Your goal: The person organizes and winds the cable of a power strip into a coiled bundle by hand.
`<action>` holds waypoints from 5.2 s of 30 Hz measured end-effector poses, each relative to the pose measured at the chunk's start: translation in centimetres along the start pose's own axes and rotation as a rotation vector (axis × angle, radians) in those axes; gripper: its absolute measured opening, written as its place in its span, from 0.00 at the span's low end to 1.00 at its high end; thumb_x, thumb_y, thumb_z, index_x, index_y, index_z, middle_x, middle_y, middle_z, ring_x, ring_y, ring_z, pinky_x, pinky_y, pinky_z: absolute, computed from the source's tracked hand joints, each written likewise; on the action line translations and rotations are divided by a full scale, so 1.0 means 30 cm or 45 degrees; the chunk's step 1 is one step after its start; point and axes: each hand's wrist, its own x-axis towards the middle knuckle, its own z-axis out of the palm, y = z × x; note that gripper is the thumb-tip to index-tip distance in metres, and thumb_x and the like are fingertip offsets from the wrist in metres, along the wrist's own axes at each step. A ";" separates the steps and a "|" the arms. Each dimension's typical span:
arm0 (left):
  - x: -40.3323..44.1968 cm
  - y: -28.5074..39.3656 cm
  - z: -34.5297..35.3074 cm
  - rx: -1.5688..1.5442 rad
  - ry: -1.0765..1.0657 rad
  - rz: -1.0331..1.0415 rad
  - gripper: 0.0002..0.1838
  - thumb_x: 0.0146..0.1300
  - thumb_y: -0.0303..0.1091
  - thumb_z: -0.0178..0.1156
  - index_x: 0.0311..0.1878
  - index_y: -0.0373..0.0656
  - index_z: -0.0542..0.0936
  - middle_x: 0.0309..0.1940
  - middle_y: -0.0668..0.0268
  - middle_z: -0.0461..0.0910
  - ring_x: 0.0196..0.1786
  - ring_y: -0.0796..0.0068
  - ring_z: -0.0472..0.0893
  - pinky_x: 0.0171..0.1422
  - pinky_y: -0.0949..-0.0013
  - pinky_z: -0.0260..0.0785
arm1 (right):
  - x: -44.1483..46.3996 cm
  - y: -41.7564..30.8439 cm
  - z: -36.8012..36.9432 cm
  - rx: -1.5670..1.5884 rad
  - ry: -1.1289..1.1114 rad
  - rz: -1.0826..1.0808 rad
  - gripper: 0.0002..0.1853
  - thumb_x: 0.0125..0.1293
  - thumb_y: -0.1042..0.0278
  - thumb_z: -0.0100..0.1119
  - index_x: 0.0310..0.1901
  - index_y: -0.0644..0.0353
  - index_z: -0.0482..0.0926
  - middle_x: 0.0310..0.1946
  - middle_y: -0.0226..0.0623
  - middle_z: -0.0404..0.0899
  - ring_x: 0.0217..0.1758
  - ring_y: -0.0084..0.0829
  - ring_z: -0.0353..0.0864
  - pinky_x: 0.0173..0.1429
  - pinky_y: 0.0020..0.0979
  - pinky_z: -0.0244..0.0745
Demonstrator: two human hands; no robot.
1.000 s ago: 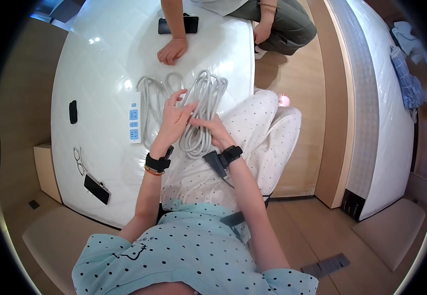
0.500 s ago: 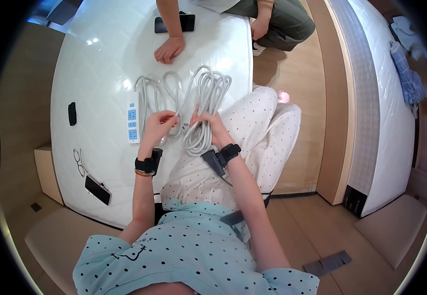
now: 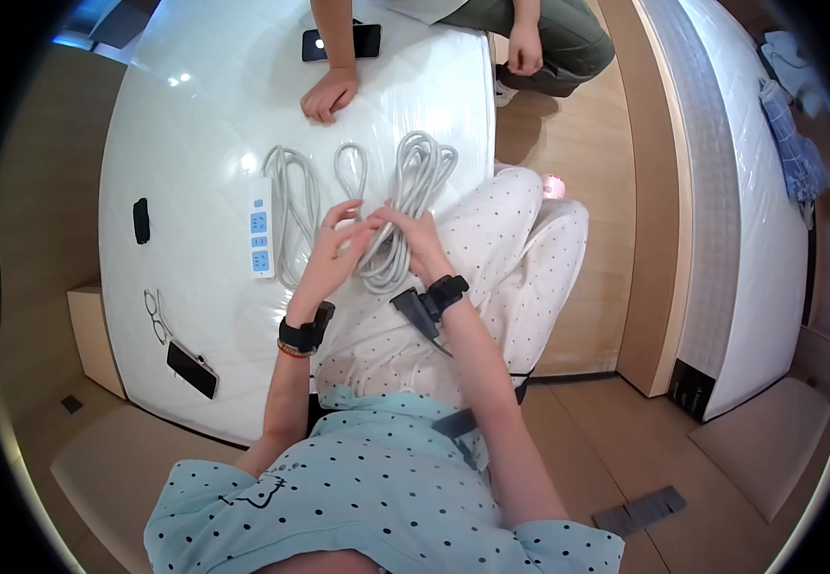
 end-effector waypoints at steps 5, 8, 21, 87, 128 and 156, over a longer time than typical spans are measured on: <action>-0.025 -0.182 0.038 -0.040 0.218 -0.447 0.12 0.58 0.33 0.57 0.43 0.36 0.76 0.40 0.56 0.77 0.41 0.63 0.78 0.46 0.67 0.70 | -0.004 -0.005 0.003 0.108 -0.037 0.010 0.11 0.54 0.76 0.61 0.39 0.68 0.72 0.25 0.39 0.77 0.29 0.30 0.80 0.34 0.28 0.76; -0.012 -0.222 0.045 -0.031 0.095 -0.547 0.14 0.56 0.35 0.60 0.40 0.35 0.75 0.34 0.58 0.78 0.36 0.65 0.79 0.42 0.68 0.71 | -0.012 -0.012 -0.001 0.108 -0.158 0.005 0.11 0.56 0.76 0.58 0.40 0.63 0.70 0.23 0.36 0.75 0.29 0.30 0.78 0.37 0.28 0.75; 0.041 -0.194 -0.014 -0.145 0.182 -0.734 0.15 0.60 0.42 0.57 0.39 0.39 0.74 0.32 0.64 0.79 0.38 0.76 0.79 0.41 0.73 0.68 | -0.010 -0.008 -0.021 0.201 -0.228 -0.032 0.11 0.54 0.76 0.55 0.40 0.60 0.68 0.23 0.34 0.71 0.33 0.33 0.75 0.46 0.32 0.71; 0.085 0.012 -0.060 -0.363 -0.266 -0.450 0.14 0.60 0.30 0.59 0.47 0.34 0.80 0.30 0.70 0.80 0.30 0.86 0.73 0.36 0.80 0.66 | -0.032 -0.034 -0.007 0.348 -0.479 0.174 0.25 0.54 0.76 0.51 0.55 0.76 0.65 0.56 0.48 0.70 0.52 0.35 0.76 0.58 0.32 0.72; 0.031 -0.096 0.013 0.099 0.016 -0.698 0.16 0.57 0.37 0.61 0.42 0.33 0.78 0.33 0.63 0.78 0.34 0.76 0.77 0.36 0.74 0.68 | 0.030 0.014 -0.080 0.304 -0.387 0.139 0.13 0.57 0.69 0.55 0.42 0.65 0.72 0.32 0.37 0.77 0.35 0.30 0.78 0.43 0.30 0.76; 0.034 -0.037 -0.033 -0.155 0.248 -0.401 0.18 0.63 0.33 0.53 0.57 0.42 0.72 0.48 0.60 0.74 0.47 0.71 0.73 0.52 0.70 0.66 | -0.009 -0.022 -0.010 0.178 -0.123 0.103 0.10 0.57 0.69 0.62 0.37 0.67 0.79 0.31 0.38 0.80 0.31 0.28 0.80 0.35 0.28 0.77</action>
